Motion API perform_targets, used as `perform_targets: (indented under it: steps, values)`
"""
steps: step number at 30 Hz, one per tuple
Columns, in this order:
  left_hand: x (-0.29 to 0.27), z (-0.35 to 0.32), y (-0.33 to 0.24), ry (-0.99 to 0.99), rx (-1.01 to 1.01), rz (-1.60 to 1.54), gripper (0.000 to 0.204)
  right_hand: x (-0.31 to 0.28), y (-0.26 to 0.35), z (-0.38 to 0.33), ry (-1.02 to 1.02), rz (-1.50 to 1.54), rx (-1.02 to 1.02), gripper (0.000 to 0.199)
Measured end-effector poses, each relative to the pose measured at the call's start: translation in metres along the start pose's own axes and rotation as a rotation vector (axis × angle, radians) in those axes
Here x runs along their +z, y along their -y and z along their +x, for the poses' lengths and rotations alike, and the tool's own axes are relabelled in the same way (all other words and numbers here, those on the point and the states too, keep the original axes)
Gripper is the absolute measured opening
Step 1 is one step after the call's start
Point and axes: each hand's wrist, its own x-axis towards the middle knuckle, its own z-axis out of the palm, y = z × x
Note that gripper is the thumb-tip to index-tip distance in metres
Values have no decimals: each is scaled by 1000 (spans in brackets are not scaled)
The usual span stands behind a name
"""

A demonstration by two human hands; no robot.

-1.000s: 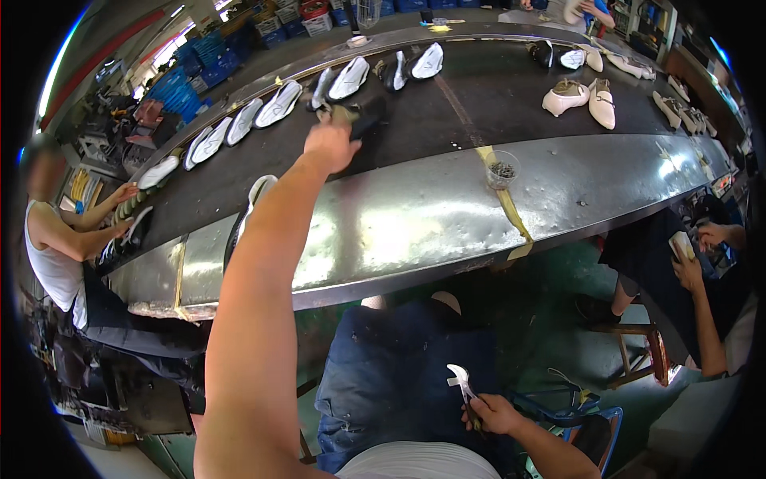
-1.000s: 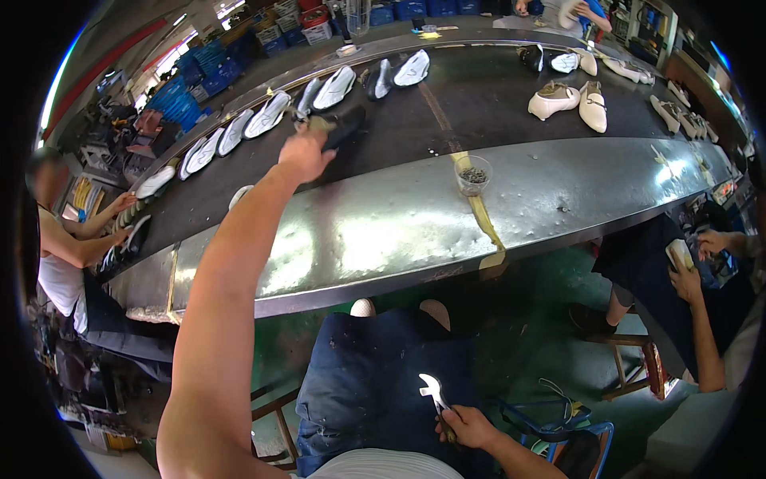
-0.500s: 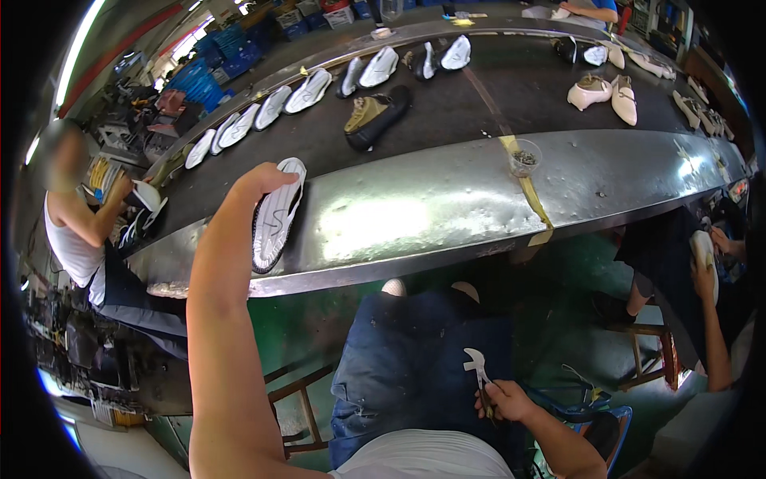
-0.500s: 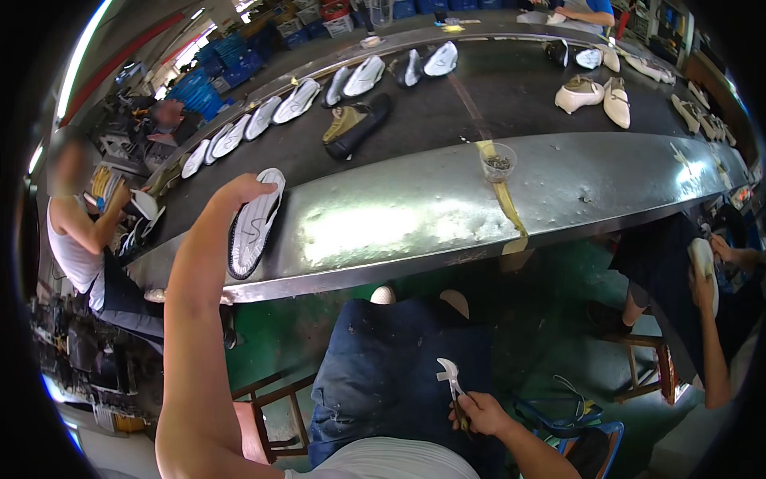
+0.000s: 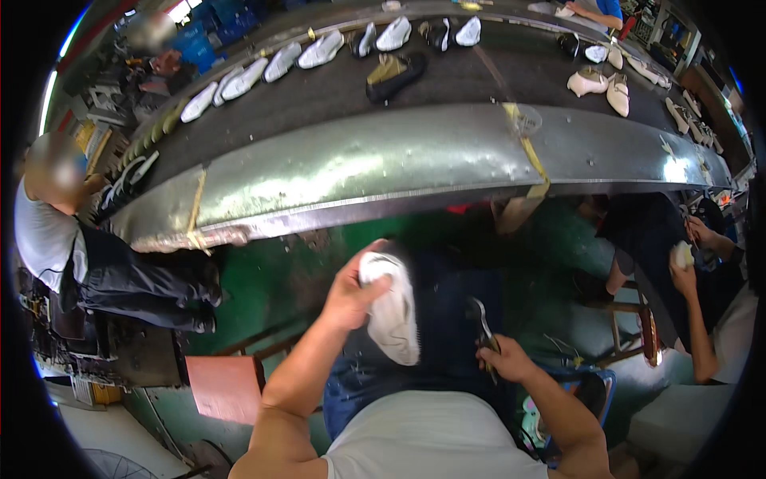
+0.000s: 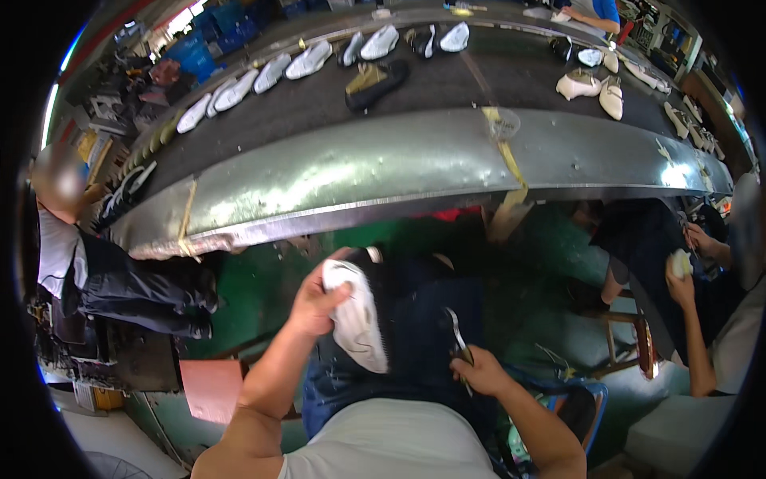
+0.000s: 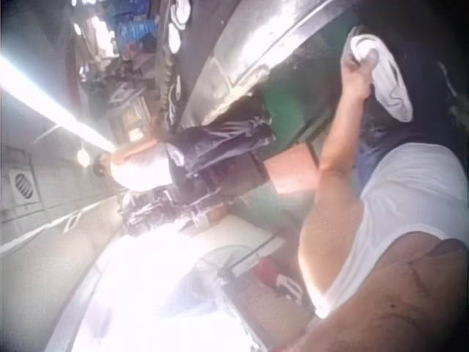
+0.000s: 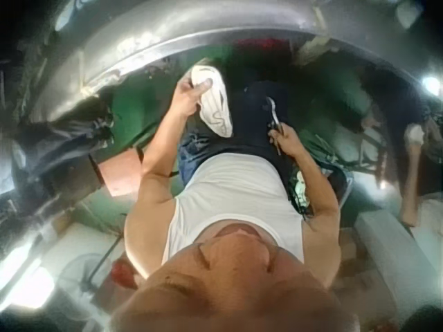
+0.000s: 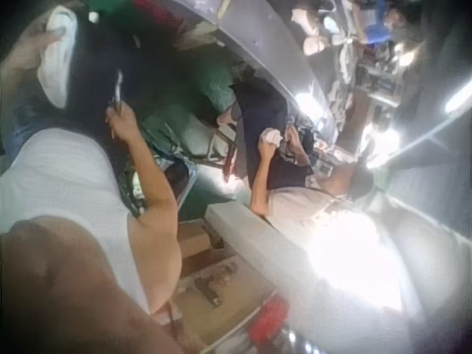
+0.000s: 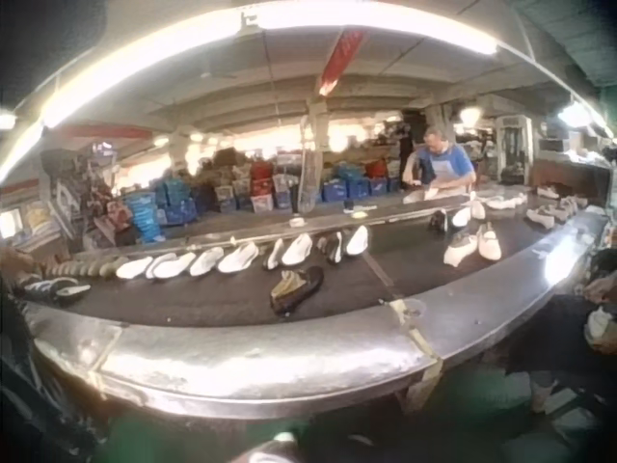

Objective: The person is seen manufacturing shoes on an assembly line, specifically using pliers to adjust and pull material on shoe lasts before placing them back on the conveyor belt.

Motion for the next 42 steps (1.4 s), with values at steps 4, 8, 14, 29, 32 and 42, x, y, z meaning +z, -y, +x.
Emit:
perform_targets:
  steps: [4,8,14,29,32,42]
  values:
    - [9,-30,58,89,-88,131,76,21,55,-30,-49,-112,-39,21]
    - [15,-30,52,182,-163,194,66,41,93,-38,-15,-363,-116,26]
    - [-3,-33,76,228,-13,409,59,60,102,-19,105,-78,-70,27]
    - [-16,-19,92,-12,-43,211,41,68,59,55,-270,-670,-465,28]
    - [-20,-21,81,-7,-91,191,44,65,64,52,-219,-759,-519,28]
    - [6,-25,60,-91,-179,69,51,49,110,-6,-66,-784,-317,33]
